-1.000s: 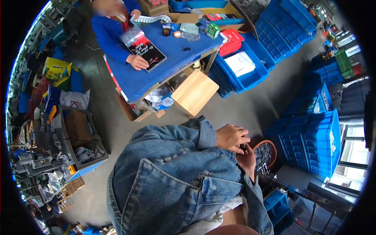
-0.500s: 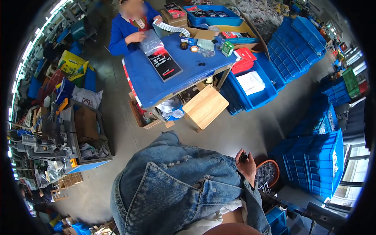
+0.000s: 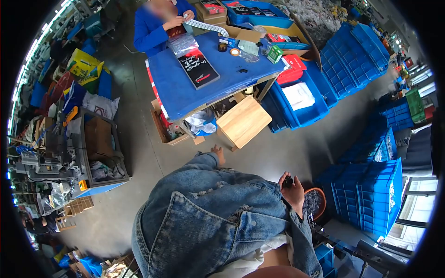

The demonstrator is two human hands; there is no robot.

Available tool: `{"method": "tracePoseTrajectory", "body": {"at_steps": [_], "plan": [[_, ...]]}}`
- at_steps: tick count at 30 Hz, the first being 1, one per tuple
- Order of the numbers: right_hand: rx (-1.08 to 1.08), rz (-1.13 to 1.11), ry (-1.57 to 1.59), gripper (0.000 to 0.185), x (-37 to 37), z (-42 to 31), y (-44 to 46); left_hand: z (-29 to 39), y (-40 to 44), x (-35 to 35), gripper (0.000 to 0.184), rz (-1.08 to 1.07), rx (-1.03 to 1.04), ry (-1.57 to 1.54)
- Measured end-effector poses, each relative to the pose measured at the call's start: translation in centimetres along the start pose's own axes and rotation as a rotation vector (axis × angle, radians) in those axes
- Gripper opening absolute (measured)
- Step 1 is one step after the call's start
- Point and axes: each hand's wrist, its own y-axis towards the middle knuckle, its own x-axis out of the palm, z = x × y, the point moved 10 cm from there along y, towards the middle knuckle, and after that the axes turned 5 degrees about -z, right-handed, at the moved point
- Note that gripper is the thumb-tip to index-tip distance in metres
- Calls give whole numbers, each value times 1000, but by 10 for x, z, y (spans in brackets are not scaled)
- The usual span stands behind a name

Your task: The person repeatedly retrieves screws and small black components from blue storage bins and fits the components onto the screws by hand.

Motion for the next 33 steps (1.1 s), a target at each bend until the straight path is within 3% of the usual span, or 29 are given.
{"method": "tracePoseTrajectory", "body": {"at_steps": [8, 14, 20, 33], "plan": [[-24, -36, -47, 30, -2, 0, -3, -3, -7, -6, 81, -2, -68, 92], [-30, -32, -44, 29, 3, 6, -4, -6, -20, -7, 78, -120, -123, -62], [-49, -35, -50, 28, 3, 6, -6, 15, -34, -21, 76, -169, 7, 18], [-68, -33, -47, 27, -7, 5, -13, 16, -17, 3, 71, -125, 64, 97]]}}
